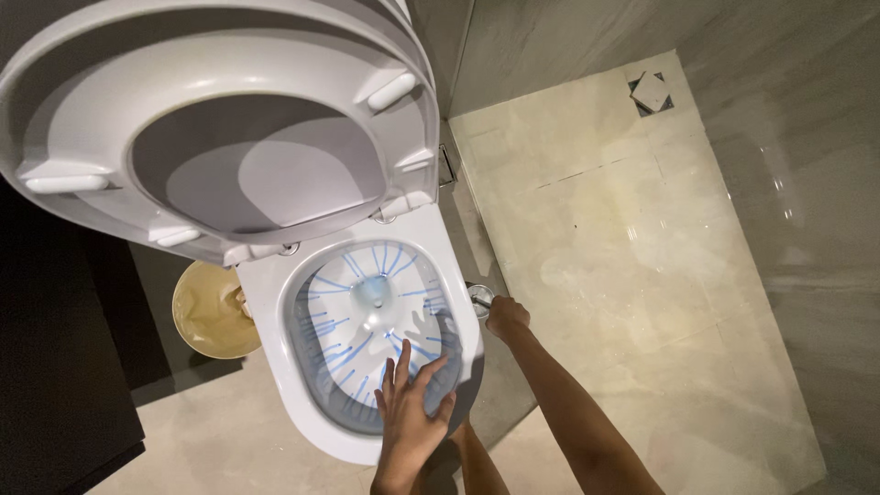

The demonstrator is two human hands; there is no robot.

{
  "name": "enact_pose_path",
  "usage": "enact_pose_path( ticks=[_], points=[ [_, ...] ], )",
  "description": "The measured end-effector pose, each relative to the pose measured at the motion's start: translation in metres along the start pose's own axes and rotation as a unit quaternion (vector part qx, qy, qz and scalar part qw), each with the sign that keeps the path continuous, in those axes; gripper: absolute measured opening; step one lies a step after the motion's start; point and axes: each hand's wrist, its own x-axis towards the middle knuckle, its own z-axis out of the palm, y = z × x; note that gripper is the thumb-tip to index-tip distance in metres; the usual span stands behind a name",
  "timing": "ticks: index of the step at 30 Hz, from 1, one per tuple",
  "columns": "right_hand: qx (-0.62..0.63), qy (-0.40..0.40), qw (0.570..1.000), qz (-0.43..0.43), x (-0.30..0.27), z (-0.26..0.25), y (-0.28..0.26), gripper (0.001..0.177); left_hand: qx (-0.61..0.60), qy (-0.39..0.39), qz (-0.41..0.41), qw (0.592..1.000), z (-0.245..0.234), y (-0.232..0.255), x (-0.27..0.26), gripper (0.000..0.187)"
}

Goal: The person cleans the inside of a toilet bowl using a toilet brush, scrubbing the sides and the bottom while blue cleaning liquid is visible in the water.

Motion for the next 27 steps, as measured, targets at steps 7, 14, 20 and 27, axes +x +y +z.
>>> enact_pose_path(
  ticks=[7, 14, 20, 27],
  points=[
    [0.021, 0.004, 1.0, 0.021, -0.018, 0.025, 0.011, 0.03, 0.0, 0.004, 0.037, 0.999, -0.012, -0.006, -0.016, 0.058],
    [-0.016, 0.016, 0.999, -0.041, -0.037, 0.064, 0.031, 0.025, 0.018, -0.009, 0.073, 0.997, -0.012, -0.011, -0.018, 0.056],
    [-0.018, -0.021, 0.998, -0.048, -0.056, 0.105, 0.034, 0.026, -0.001, 0.012, 0.1, 0.995, -0.006, -0.008, -0.017, 0.051],
    [0.015, -0.004, 0.998, -0.062, -0.081, 0.113, 0.031, 0.025, -0.007, 0.027, 0.154, 0.988, -0.004, -0.003, -0.009, 0.05]
  ],
)
